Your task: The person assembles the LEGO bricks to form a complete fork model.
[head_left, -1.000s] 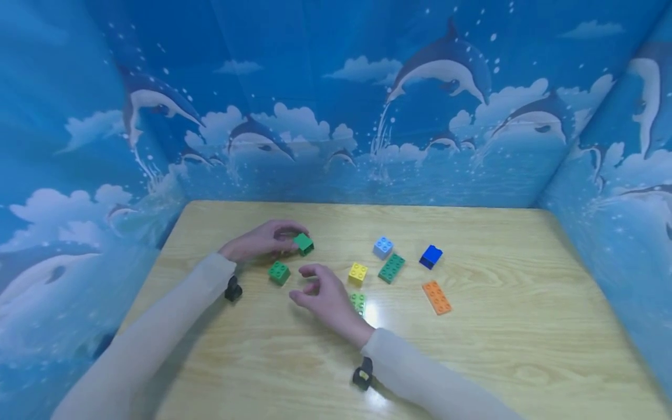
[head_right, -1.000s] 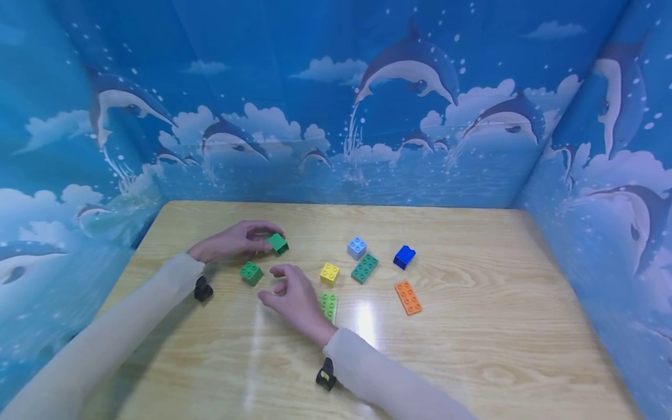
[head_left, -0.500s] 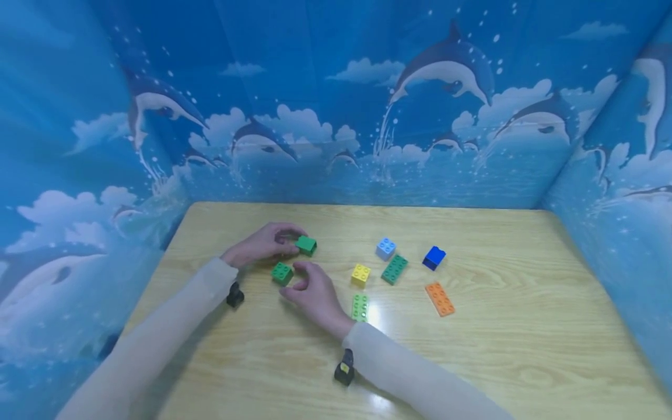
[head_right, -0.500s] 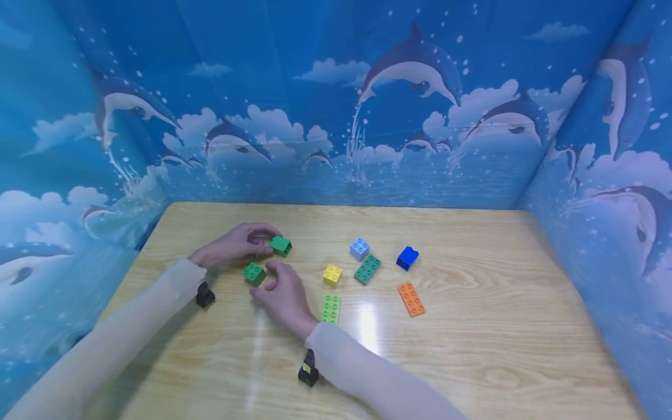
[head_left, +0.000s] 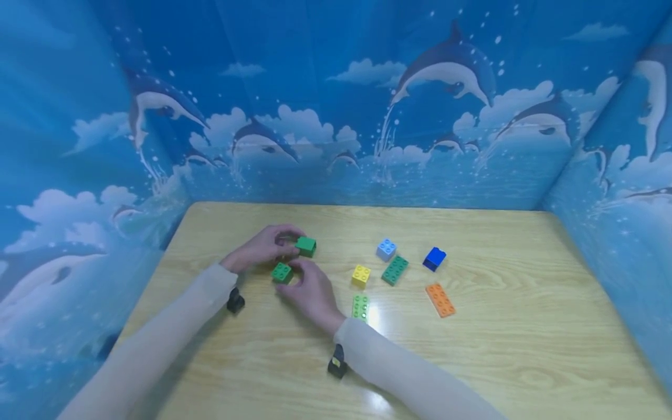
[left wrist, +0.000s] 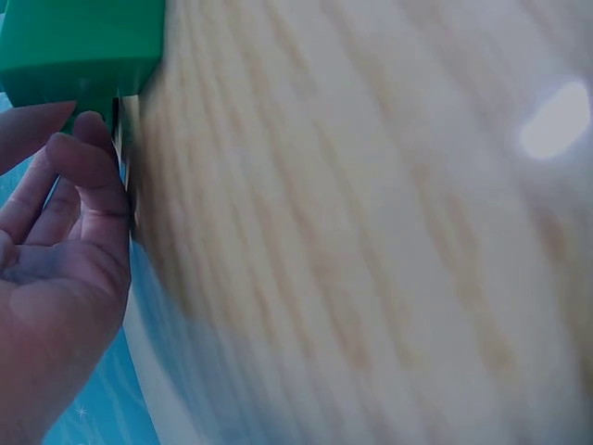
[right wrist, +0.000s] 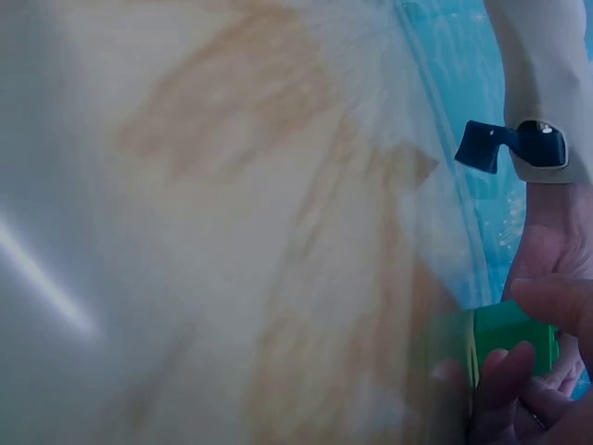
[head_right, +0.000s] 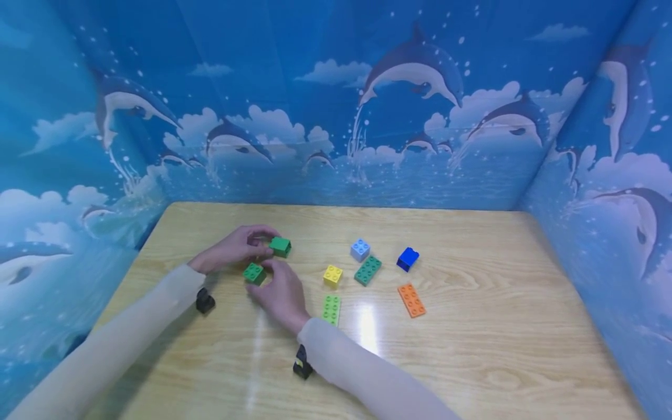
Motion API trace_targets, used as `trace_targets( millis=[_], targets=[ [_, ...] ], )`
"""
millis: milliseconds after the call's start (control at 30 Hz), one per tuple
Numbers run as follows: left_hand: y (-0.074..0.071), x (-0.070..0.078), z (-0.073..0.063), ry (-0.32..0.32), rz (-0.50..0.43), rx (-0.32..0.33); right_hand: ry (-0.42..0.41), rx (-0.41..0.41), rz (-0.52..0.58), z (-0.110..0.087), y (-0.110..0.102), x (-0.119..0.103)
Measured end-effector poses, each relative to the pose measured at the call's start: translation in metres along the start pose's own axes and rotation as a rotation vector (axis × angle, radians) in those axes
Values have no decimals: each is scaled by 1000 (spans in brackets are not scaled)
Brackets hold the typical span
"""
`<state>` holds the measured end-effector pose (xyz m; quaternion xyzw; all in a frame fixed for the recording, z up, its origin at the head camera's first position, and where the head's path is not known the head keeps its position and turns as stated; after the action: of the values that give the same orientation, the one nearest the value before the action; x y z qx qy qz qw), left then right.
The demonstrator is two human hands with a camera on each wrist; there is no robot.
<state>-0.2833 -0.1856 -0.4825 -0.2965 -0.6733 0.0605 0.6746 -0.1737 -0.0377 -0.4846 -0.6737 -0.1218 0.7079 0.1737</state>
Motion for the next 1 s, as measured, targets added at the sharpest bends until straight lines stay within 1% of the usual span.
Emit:
trace_targets(
  millis=[133, 300, 500, 633, 767, 867, 1000],
  targets=[
    [-1, -2, -2, -8, 1, 7, -8, 13, -15, 1, 0, -1],
    [-3, -3, -6, -42, -40, -5, -9, 13, -37, 3, 0, -1],
    [-6, -1, -12, -48, -82, -3, 1, 7, -9, 4, -3, 3],
    [-8, -5, -15, -41, -94, 27, 23, -1, 20, 4, -8, 8],
    [-12, -8, -20, -40, -91, 74, 26, -10, 14, 3, -14, 9],
    [-16, -7, -24, -41, -85, 96, 29, -15, 7, 2, -16, 10],
    [-23, -5, -29, -58, -91, 111, 28, -17, 1, 3, -16, 10]
  ],
)
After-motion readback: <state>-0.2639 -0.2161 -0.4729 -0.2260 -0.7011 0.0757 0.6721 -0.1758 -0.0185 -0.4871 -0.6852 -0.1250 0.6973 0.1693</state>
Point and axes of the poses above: each hand's wrist, its own z-axis towards the middle knuckle, its own y-axis out of the palm, x = y × z, the point moved 5 cm from there along z, towards the middle knuckle, and after that the axes turned 15 degrees about x, right-handed, at the moved point
